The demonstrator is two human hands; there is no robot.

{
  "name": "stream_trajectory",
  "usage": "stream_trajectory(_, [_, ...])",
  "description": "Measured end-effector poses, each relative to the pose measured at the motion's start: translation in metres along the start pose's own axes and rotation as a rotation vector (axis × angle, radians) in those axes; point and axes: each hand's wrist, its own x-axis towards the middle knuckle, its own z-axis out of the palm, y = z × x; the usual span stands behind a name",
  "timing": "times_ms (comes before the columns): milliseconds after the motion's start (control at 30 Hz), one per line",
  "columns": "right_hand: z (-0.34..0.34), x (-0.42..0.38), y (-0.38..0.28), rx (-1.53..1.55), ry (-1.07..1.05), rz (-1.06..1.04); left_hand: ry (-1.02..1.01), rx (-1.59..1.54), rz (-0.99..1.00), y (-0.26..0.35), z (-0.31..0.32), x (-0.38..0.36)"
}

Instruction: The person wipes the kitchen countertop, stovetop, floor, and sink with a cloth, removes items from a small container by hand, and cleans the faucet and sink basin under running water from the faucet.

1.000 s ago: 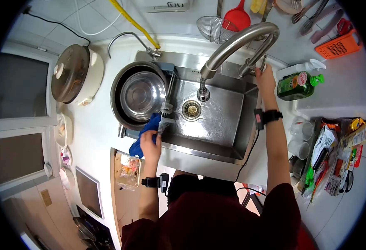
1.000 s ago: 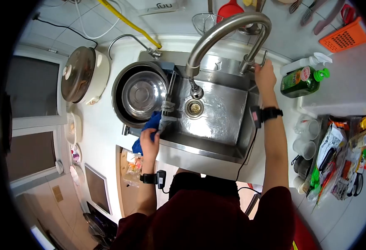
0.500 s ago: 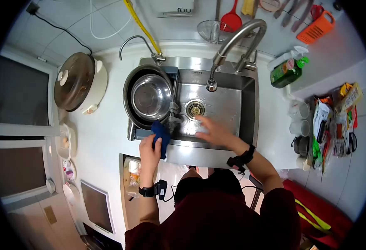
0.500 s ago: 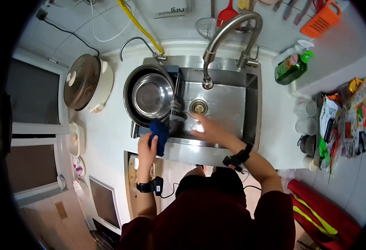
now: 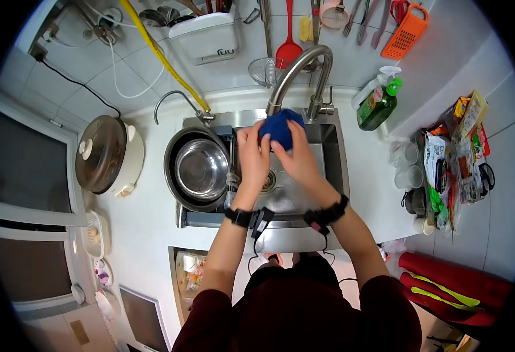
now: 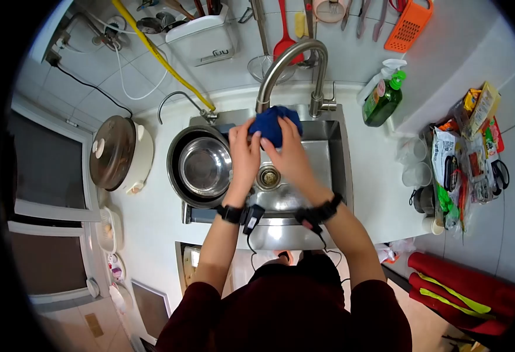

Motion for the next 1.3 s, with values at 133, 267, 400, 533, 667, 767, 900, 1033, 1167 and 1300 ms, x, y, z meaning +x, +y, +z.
stream_trajectory(133, [0.028,0.018,0.041,0.344,-0.356,0.327,-0.104,-0.134,-0.082,-0.032,0.029,-0.006])
stream_trajectory(267, [0.044,-0.032,0.064,0.221,-0.278,0.106,-0.099,-0.174,-0.179,-0.057,0.04,-0.052])
stream_trajectory(400, [0.045,-0.034,0.061,0.309,-0.248,0.129,-0.044,-0.247,-0.276,-0.049,0.042,-0.062])
stream_trajectory(533, [0.039,-0.047,0.059,0.243,-0.262,0.154,0.036,-0.248,-0.322,-0.067,0.052,-0.085])
stream_trajectory(667, [0.03,-0.076,0.083,0.337,-0.364,0.382,-0.153,-0.038,-0.462,-0.069,0.055,-0.112])
stream_trajectory(767, [0.016,-0.088,0.114,0.313,-0.351,0.587,-0.427,-0.041,-0.437,-0.089,0.06,-0.137])
stream_trajectory(900, [-0.016,-0.057,0.148,0.17,-0.142,0.499,-0.609,-0.072,-0.486,-0.062,0.044,-0.125])
stream_trajectory(1033, [-0.003,0.024,0.151,0.004,-0.124,0.195,-0.551,-0.055,-0.49,-0.069,0.039,-0.121])
stream_trajectory(1167, [0.079,0.076,0.189,-0.178,-0.425,-0.058,-0.511,-0.031,-0.554,-0.076,0.035,-0.125])
stream_trajectory(1300, [0.153,0.071,0.21,-0.283,-0.405,-0.224,-0.514,0.008,-0.616,-0.077,0.03,-0.131])
